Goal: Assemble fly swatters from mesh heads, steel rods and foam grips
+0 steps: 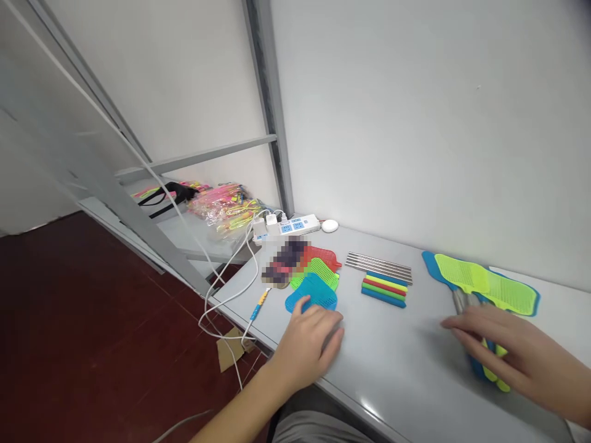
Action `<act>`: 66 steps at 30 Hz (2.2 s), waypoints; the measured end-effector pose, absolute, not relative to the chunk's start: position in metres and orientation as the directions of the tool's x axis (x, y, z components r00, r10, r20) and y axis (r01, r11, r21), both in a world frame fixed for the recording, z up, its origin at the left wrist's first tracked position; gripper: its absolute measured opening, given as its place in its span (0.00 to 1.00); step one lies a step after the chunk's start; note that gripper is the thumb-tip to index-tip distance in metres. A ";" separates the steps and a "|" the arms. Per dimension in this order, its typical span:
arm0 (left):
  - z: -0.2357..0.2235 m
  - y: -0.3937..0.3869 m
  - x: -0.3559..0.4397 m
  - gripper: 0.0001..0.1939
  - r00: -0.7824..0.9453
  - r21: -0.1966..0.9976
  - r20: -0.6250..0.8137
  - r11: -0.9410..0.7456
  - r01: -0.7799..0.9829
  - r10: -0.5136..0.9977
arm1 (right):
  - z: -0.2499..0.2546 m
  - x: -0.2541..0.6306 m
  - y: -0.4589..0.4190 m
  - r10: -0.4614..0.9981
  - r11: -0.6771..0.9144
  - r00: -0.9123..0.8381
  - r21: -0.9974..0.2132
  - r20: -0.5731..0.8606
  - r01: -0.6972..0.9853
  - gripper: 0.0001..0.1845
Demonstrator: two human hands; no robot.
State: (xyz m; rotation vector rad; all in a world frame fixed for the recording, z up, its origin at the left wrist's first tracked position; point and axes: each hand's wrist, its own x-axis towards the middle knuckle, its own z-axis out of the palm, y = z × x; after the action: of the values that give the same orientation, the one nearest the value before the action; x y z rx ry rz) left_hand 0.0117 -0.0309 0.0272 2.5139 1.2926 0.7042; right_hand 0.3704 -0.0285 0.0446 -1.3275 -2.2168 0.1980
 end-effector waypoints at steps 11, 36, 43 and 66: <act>0.013 -0.030 0.104 0.09 0.817 0.324 0.328 -0.868 0.375 0.475 | 0.056 0.299 0.107 0.883 0.465 -0.416 -0.280 0.216 0.840 0.14; 0.015 0.035 0.082 0.14 0.469 0.274 0.448 -0.617 0.738 0.761 | 0.113 0.294 0.098 0.893 0.326 -0.248 -0.161 0.376 0.931 0.07; 0.015 0.029 0.085 0.11 0.459 0.183 0.446 -0.581 0.793 0.768 | 0.115 0.335 -0.009 0.878 0.246 0.027 -0.500 0.477 0.830 0.05; 0.013 0.025 0.086 0.07 0.451 0.181 0.448 -0.572 0.800 0.772 | 0.049 0.295 -0.176 0.669 0.200 0.639 -0.919 0.381 0.339 0.08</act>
State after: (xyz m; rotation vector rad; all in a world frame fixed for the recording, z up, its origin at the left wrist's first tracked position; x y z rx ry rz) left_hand 0.0862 0.0252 0.0132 2.7236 1.4769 0.7921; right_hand 0.2955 -0.1759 0.0491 -1.4037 -0.9195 0.2828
